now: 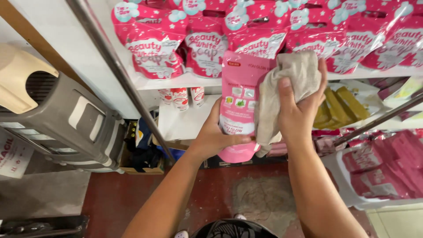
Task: The person wipes a pink 'Sheppy' bag with a cloth and places it on a shelf. They move a beige tray and wipe the shelf surface. They rearrange yellow 'caffe' bags and red 'A BONNE' bottles on the shelf. Finally, they wipe the pink bag again and place it back on the shelf.
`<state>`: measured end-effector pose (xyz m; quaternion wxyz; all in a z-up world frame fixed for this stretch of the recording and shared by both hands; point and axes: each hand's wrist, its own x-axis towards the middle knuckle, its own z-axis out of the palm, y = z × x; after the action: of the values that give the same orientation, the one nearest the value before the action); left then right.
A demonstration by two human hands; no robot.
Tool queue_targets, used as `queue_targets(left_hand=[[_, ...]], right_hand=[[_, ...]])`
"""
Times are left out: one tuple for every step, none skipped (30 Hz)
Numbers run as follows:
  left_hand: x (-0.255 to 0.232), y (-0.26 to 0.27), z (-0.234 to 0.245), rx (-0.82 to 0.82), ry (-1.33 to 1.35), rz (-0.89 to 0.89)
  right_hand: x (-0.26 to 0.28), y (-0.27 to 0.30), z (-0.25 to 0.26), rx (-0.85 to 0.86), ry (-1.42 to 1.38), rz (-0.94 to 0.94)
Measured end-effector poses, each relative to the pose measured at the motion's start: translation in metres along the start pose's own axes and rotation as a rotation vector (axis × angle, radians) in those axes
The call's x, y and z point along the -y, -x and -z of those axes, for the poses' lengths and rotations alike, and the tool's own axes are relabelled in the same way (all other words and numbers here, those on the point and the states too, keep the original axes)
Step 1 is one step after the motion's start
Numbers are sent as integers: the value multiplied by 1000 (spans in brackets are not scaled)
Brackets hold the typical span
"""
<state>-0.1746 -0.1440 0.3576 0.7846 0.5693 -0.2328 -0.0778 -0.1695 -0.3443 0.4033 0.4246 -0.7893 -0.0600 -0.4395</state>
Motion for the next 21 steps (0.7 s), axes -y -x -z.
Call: queue_targets(left_hand=[[2, -2, -7, -2, 10, 29], [7, -5, -14, -5, 8, 21], [12, -8, -22, -18, 14, 23], [16, -9, -28, -31, 21, 25], [20, -11, -35, -39, 21, 19], [24, -13, -42, -61, -23, 14], [26, -14, -47, -83, -69, 9], [27, -15, -52, -92, -71, 3], [29, -16, -56, -110, -130, -29], [30, -16, -61, -129, -189, -60], [31, -18, -65, -136, -192, -64], [33, -20, -68, -167, -182, -58], [35, -20, -71, -199, -173, -49], [37, -19, -73, -206, -177, -50], [39, -18, -74, -221, -295, -96], [42, -17, -74, -234, -414, -142], [43, -16, -76, -240, -416, -141], [44, -16, -78, -240, -283, -86], [45, -16, -78, -239, -150, -31], [44, -18, -79, -245, -152, -30], [44, -20, -79, -248, -181, -22]], right_hand=[[4, -7, 9, -74, -62, -116], [-5, -10, 13, -74, -67, -109], [-13, -13, 18, -21, -9, -110], [-21, -15, 22, 31, 49, -110], [-18, -14, 23, 37, 44, -104], [-15, -11, 24, 98, 62, -85], [-11, -9, 24, 157, 77, -65], [-7, -7, 24, 162, 70, -59], [-4, -4, 25, 171, 69, 174], [1, 0, 25, 180, 66, 407], [5, -1, 28, 182, 60, 413], [10, -2, 32, 203, 106, 449], [16, -1, 35, 226, 151, 483], [2, -6, 33, 228, 143, 485], [-12, -10, 32, 242, 114, 415], [-26, -14, 29, 256, 86, 344], [-39, -18, 28, 261, 81, 345], [-53, -23, 25, 249, 18, 184], [-65, -27, 22, 238, -44, 23], [-66, -29, 22, 242, -48, 22], [-67, -29, 22, 209, -64, 38]])
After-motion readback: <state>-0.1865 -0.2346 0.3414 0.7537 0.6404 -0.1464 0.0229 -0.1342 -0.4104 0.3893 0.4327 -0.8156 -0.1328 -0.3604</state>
